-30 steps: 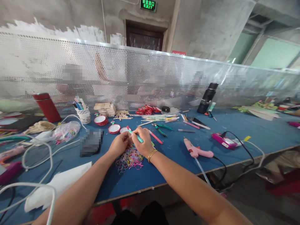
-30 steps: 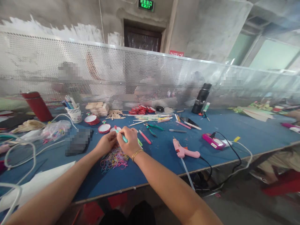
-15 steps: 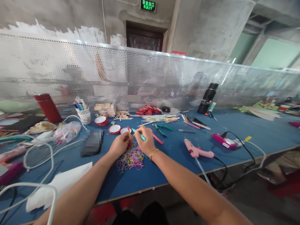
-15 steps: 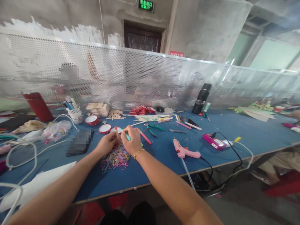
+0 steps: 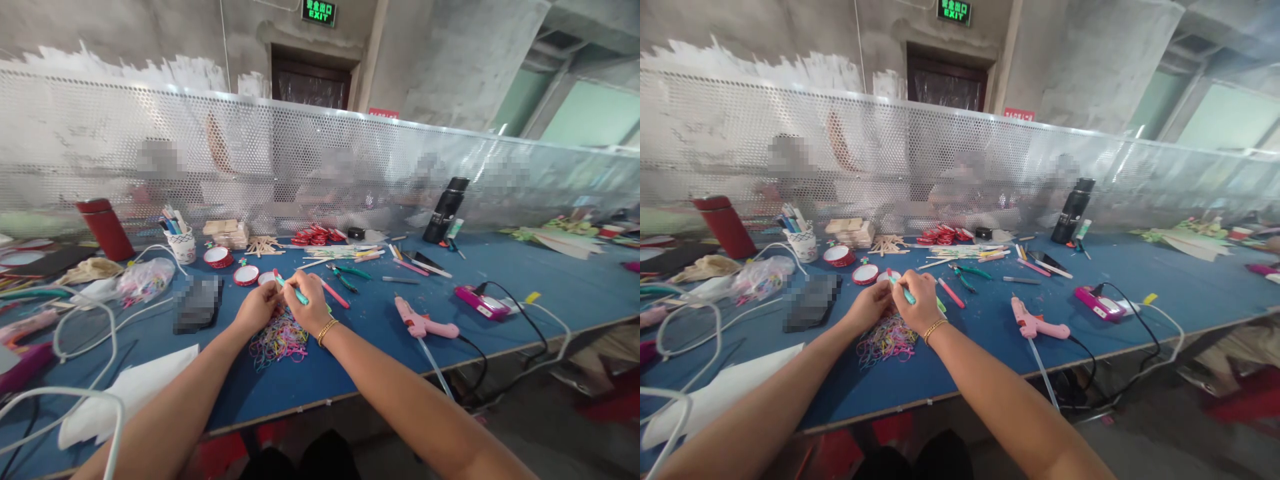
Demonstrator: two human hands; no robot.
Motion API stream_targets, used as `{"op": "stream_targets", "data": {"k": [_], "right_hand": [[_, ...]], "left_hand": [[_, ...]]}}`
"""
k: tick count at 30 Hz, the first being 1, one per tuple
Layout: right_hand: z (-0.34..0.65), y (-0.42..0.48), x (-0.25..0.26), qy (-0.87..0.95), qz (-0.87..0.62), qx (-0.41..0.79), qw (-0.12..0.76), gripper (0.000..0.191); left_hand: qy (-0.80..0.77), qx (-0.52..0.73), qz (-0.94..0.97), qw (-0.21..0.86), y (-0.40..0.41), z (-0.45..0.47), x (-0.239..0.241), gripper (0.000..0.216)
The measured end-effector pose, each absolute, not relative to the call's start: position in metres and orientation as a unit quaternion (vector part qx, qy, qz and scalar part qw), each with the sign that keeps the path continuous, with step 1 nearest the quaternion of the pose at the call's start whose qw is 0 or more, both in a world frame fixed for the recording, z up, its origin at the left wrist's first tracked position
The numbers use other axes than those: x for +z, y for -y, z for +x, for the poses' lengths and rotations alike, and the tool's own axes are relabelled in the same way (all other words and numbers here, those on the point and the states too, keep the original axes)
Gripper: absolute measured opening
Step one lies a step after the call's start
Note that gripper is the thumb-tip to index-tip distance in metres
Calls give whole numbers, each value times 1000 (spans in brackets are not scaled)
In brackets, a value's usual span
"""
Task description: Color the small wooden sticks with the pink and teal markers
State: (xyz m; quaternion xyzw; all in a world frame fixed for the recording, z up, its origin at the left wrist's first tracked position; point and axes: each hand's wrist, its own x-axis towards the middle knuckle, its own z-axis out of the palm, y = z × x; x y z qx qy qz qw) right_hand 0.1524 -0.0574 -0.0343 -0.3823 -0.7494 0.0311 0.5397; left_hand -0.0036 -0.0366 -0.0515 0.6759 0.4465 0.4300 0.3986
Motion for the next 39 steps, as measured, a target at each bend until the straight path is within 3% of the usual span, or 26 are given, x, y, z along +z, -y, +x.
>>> {"op": "stream_targets", "data": {"k": [10, 39], "right_hand": [[157, 56, -33, 727, -407, 34, 553, 15], [156, 59, -33, 745, -389, 22, 541, 14]], "left_hand": [[-432, 435, 658, 438, 37, -1, -51, 17], [-434, 445, 658, 425, 41, 0, -48, 18]]}}
